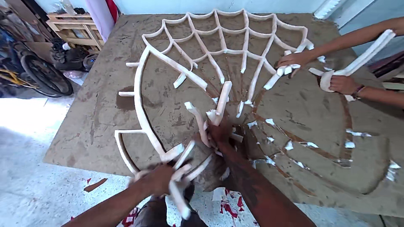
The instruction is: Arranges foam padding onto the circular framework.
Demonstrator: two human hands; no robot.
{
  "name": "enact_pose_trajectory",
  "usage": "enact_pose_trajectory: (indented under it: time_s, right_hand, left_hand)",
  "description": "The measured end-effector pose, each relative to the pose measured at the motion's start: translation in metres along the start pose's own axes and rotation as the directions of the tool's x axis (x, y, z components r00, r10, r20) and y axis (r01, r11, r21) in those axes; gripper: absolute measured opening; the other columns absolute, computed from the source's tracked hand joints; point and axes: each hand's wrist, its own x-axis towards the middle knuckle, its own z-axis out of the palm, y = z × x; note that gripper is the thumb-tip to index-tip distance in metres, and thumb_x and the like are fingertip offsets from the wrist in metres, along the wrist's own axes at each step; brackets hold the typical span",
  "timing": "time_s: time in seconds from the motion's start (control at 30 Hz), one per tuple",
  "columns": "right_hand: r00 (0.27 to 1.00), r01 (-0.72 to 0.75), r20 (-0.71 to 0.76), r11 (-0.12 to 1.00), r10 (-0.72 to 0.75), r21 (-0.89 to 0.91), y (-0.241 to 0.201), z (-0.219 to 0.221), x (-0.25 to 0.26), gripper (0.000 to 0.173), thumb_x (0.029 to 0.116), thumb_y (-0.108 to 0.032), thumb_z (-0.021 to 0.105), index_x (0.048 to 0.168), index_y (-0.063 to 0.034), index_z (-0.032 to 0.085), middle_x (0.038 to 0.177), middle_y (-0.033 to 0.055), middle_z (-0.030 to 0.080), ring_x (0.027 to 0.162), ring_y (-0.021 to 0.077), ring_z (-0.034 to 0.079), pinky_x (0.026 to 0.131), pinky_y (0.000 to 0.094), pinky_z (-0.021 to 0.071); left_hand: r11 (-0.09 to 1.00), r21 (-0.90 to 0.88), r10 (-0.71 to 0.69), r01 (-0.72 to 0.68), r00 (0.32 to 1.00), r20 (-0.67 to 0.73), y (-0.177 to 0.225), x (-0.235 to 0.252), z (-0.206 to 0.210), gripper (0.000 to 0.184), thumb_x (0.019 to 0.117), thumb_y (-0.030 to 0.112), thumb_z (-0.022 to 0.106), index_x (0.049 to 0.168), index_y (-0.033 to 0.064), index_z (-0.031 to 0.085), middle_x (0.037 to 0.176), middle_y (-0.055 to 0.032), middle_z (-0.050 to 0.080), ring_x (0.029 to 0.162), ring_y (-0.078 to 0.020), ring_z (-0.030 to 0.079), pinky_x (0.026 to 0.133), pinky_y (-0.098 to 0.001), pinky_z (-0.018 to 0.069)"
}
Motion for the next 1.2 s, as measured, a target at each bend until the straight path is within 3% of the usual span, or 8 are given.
enact_pose_trajectory:
  time_s: [0.13, 0.3, 0.43, 0.57, 0.63, 0.73, 0.97, 1.2]
  right_hand:
    - [0.993, 0.067, -0.104, 0.992, -0.056, 0.104, 0.004, 0.002, 0.000, 0.059, 0.0814, -0.044, 0.084, 0.117, 0.0006, 0.069, 0.107, 0.0249, 0.070, 0.100, 0.0436, 0.068, 0.086, 0.0654, 0.0524]
    - [0.992, -0.065, 0.118, 0.959, 0.033, 0.275, -0.037, -0.031, -0.016, 0.055, 0.0833, -0.042, 0.084, 0.116, -0.0004, 0.068, 0.099, 0.0231, 0.071, 0.092, 0.0396, 0.070, 0.082, 0.0638, 0.0552]
    - [0.803, 0.452, 0.417, 0.891, -0.427, 0.043, -0.135, -0.047, -0.121, 0.062, 0.0797, -0.048, 0.081, 0.123, -0.0056, 0.069, 0.122, 0.0161, 0.070, 0.118, 0.0336, 0.065, 0.104, 0.0552, 0.0498]
    - [0.775, 0.531, 0.468, 0.839, -0.425, -0.117, -0.157, 0.031, -0.180, 0.104, 0.0637, -0.064, 0.086, 0.150, -0.0149, 0.053, 0.162, 0.0132, 0.040, 0.153, 0.0359, 0.031, 0.122, 0.0629, 0.0253]
    - [0.796, 0.494, 0.490, 0.849, -0.355, -0.187, -0.157, 0.048, -0.174, 0.089, 0.0745, -0.057, 0.081, 0.146, -0.0108, 0.055, 0.157, 0.0130, 0.048, 0.147, 0.0353, 0.041, 0.118, 0.0614, 0.0326]
    - [0.808, 0.509, 0.452, 0.835, -0.378, -0.212, -0.143, 0.065, -0.182, 0.051, 0.0850, -0.038, 0.075, 0.127, -0.0102, 0.069, 0.136, 0.0104, 0.066, 0.129, 0.0336, 0.058, 0.110, 0.0610, 0.0420]
    - [0.891, 0.447, 0.157, 0.884, -0.426, -0.138, -0.128, 0.105, -0.181, 0.033, 0.0858, -0.039, 0.074, 0.108, -0.0148, 0.075, 0.107, 0.0026, 0.074, 0.104, 0.0233, 0.068, 0.093, 0.0514, 0.0539]
    - [0.903, 0.425, -0.010, 0.897, -0.429, -0.122, -0.126, 0.126, -0.181, 0.023, 0.0842, -0.033, 0.075, 0.094, -0.0121, 0.076, 0.096, 0.0019, 0.073, 0.094, 0.0214, 0.067, 0.090, 0.0472, 0.0517]
  left_hand:
    - [0.939, -0.109, -0.331, 0.325, 0.943, -0.039, -0.084, -0.149, 0.041, 0.049, 0.0835, 0.049, 0.078, 0.106, 0.0064, 0.073, 0.099, -0.0193, 0.074, 0.097, -0.0408, 0.071, 0.087, -0.0664, 0.0537]
    - [0.670, -0.153, -0.738, 0.726, 0.629, -0.244, -0.176, -0.295, 0.025, 0.061, 0.0813, 0.052, 0.079, 0.109, -0.0027, 0.069, 0.103, -0.0309, 0.070, 0.100, -0.0528, 0.068, 0.084, -0.0747, 0.0510]
    - [0.921, 0.022, -0.300, 0.390, 0.743, -0.598, -0.171, -0.200, -0.036, 0.043, 0.0834, 0.035, 0.079, 0.119, 0.0116, 0.073, 0.119, -0.0149, 0.070, 0.115, -0.0364, 0.065, 0.101, -0.0595, 0.0499]
    - [0.935, 0.347, 0.252, -0.067, 0.815, -0.522, -0.183, -0.044, -0.076, 0.052, 0.0822, 0.035, 0.079, 0.132, 0.0288, 0.066, 0.129, -0.0063, 0.066, 0.129, -0.0283, 0.057, 0.120, -0.0574, 0.0325]
    - [0.867, 0.442, 0.403, -0.232, 0.848, -0.345, -0.193, 0.003, -0.093, 0.062, 0.0809, 0.036, 0.080, 0.140, 0.0267, 0.061, 0.129, -0.0076, 0.066, 0.131, -0.0283, 0.055, 0.125, -0.0602, 0.0200]
    - [0.790, 0.482, 0.513, -0.380, 0.840, -0.178, -0.206, 0.031, -0.101, 0.048, 0.0826, 0.032, 0.078, 0.128, 0.0186, 0.069, 0.132, -0.0057, 0.065, 0.131, -0.0271, 0.054, 0.122, -0.0582, 0.0253]
    - [0.722, 0.439, 0.692, -0.534, 0.575, -0.437, -0.246, 0.071, -0.079, 0.020, 0.0764, 0.017, 0.081, 0.096, 0.0193, 0.078, 0.110, 0.0022, 0.073, 0.114, -0.0204, 0.065, 0.102, -0.0505, 0.0469]
    - [0.800, 0.382, 0.595, -0.463, 0.527, -0.607, -0.244, 0.090, -0.068, 0.013, 0.0821, 0.018, 0.070, 0.093, 0.0152, 0.077, 0.100, -0.0012, 0.072, 0.100, -0.0236, 0.065, 0.091, -0.0490, 0.0502]
